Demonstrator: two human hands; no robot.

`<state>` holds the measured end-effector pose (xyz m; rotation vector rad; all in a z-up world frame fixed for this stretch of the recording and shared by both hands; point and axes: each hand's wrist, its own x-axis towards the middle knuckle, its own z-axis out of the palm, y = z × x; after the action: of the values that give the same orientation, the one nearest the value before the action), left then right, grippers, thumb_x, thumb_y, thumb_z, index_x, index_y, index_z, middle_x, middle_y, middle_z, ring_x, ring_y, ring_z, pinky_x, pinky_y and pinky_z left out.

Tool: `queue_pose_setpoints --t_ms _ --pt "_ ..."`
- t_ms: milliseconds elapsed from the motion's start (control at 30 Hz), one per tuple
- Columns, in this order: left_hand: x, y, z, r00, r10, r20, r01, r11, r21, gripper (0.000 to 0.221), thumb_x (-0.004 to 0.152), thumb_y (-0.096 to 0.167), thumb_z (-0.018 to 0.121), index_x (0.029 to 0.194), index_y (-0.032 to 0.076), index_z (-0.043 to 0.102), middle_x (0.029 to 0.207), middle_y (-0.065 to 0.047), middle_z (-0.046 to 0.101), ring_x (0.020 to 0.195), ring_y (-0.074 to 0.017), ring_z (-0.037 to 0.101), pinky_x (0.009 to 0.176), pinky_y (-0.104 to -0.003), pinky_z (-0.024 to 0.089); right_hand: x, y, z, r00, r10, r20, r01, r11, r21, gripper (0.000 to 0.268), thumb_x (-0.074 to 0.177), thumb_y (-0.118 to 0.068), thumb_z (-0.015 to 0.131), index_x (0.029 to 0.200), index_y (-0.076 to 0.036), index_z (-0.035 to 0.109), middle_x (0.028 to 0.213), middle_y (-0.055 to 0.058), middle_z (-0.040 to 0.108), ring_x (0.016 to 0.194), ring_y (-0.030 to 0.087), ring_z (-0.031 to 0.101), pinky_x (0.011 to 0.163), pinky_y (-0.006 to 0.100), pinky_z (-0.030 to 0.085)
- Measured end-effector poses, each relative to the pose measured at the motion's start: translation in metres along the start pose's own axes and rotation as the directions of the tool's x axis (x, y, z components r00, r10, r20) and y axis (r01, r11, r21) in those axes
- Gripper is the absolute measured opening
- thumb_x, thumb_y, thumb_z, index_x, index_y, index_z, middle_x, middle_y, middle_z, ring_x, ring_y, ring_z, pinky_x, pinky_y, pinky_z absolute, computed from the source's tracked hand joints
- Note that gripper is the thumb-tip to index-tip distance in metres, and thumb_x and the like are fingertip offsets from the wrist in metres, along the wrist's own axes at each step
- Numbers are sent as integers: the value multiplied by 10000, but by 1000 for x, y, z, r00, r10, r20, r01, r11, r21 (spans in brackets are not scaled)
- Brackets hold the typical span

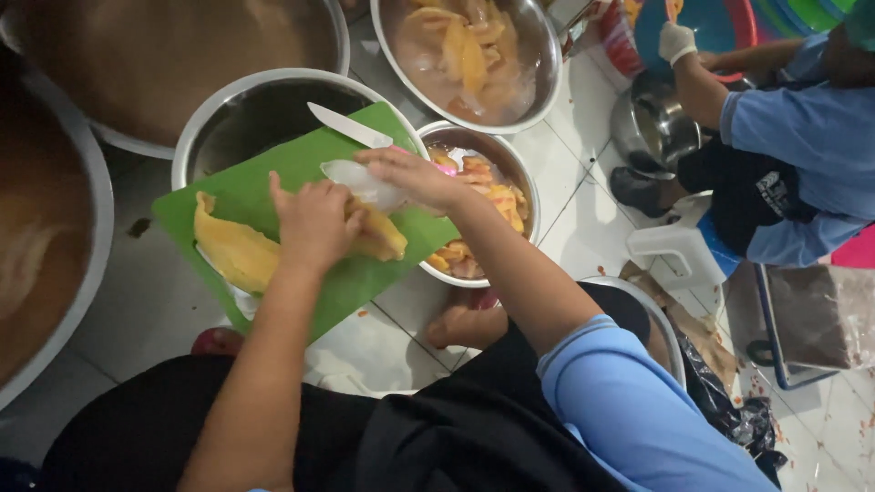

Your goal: Slicing, trimming, and sorting raw fish fillets in a food production setting.

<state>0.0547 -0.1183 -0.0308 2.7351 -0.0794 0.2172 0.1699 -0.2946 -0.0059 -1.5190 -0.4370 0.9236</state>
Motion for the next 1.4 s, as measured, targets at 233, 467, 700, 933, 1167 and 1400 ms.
queue_pose_setpoints --t_ms 233,467,700,933,1167,1400 --pt "0 2 -5 985 -44 168 60 994 -91 277 847 371 572 1065 209 625 1016 -43 646 994 -274 616 1027 -654 141 0 5 2 964 -252 86 258 804 -535 538 858 -245 660 1343 -97 480 1288 142 518 808 120 428 675 231 405" --pt "2 0 -11 962 -60 265 69 997 -27 312 785 302 615 1065 167 613 1056 -66 643 1032 -288 607 1043 -617 176 36 21 16 939 -340 -54 307 898 -316 507 906 -186 613 1362 -66 427 1310 132 508 1143 157 515 991 327 436" --pt "-2 -18 -70 846 -155 511 269 950 -157 422 839 293 535 1197 74 578 1127 -170 621 1100 -374 572 950 -541 386 31 13 -5 832 -488 -263 58 548 -834 353 839 -291 640 1150 -129 598 1039 145 619 951 309 644 750 380 573" --pt "-4 -4 -66 812 -156 563 276 952 -133 418 794 309 647 1090 15 616 1000 -207 638 1021 -405 606 840 -521 471 -31 31 -9 767 -626 -141 -250 -89 -964 341 720 -270 682 1040 -166 628 900 75 585 784 281 642 631 380 560" --pt "-5 -4 -43 822 -131 555 316 915 -252 336 817 275 626 1094 85 612 941 -195 665 960 -374 634 797 -462 492 -104 19 10 738 -527 -421 -113 519 -847 394 765 -83 535 1156 -55 575 1003 215 569 937 430 592 791 455 517" --pt "-9 22 22 901 -235 366 381 24 -924 368 821 160 689 1084 -28 514 834 -105 579 685 -189 609 583 -268 532 -147 26 24 778 -259 -573 -173 788 -591 314 829 -214 583 1133 -142 609 867 89 603 853 256 633 727 350 493"
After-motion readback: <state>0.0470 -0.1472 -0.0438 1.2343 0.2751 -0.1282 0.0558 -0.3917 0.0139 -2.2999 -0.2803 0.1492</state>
